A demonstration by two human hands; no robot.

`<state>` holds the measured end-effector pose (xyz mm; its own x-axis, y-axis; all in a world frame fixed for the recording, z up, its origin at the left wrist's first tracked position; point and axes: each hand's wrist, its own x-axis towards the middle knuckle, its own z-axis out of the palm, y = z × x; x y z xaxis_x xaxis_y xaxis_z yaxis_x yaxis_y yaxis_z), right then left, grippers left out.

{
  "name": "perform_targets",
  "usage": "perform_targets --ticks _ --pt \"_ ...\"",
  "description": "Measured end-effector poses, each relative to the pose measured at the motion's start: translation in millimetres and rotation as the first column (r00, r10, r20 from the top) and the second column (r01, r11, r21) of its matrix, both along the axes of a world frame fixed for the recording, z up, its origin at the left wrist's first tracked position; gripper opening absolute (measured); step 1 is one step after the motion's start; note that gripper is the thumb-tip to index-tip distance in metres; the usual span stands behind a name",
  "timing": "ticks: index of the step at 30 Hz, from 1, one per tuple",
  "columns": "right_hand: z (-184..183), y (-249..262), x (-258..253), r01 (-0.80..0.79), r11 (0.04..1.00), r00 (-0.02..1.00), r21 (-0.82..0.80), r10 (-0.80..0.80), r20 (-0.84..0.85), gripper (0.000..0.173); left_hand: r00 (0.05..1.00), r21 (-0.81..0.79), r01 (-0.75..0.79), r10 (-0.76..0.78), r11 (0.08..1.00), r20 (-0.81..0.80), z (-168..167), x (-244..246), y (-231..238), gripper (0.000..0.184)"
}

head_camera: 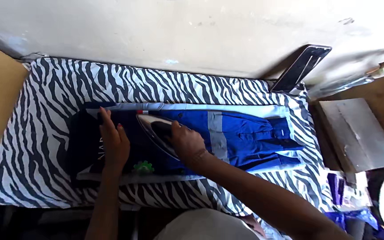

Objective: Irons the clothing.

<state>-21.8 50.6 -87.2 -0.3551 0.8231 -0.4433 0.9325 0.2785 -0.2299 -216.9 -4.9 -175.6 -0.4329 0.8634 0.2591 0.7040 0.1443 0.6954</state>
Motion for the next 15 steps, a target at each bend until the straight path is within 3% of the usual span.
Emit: perform_targets --ticks 4,7,9,15 --pt "5.5 5.6 -10.8 -0.006 0.996 0.999 -0.089 0.003 -0.033 0.039 0.998 0.033 -0.005 0.007 0.999 -0.060 -6.7 30.4 7.1 0.061" --pt "21.7 2.9 16.3 0.009 0.987 0.999 -0.162 -0.002 0.046 0.044 0.957 -0.086 0.008 -0.033 0.996 -0.289 -48.2 27.1 5.7 0.067" --pt "25.8 4.6 55.5 0.078 0.991 0.993 -0.113 -0.068 0.095 0.046 0.916 -0.104 -0.004 -0.039 0.995 -0.400 -60.9 22.3 2.9 0.068" --pt "30.8 19.0 227.7 0.422 0.902 0.864 0.093 -0.431 0.260 0.059 0.917 -0.176 0.021 -0.089 0.984 -0.389 -56.0 17.2 -2.7 0.068"
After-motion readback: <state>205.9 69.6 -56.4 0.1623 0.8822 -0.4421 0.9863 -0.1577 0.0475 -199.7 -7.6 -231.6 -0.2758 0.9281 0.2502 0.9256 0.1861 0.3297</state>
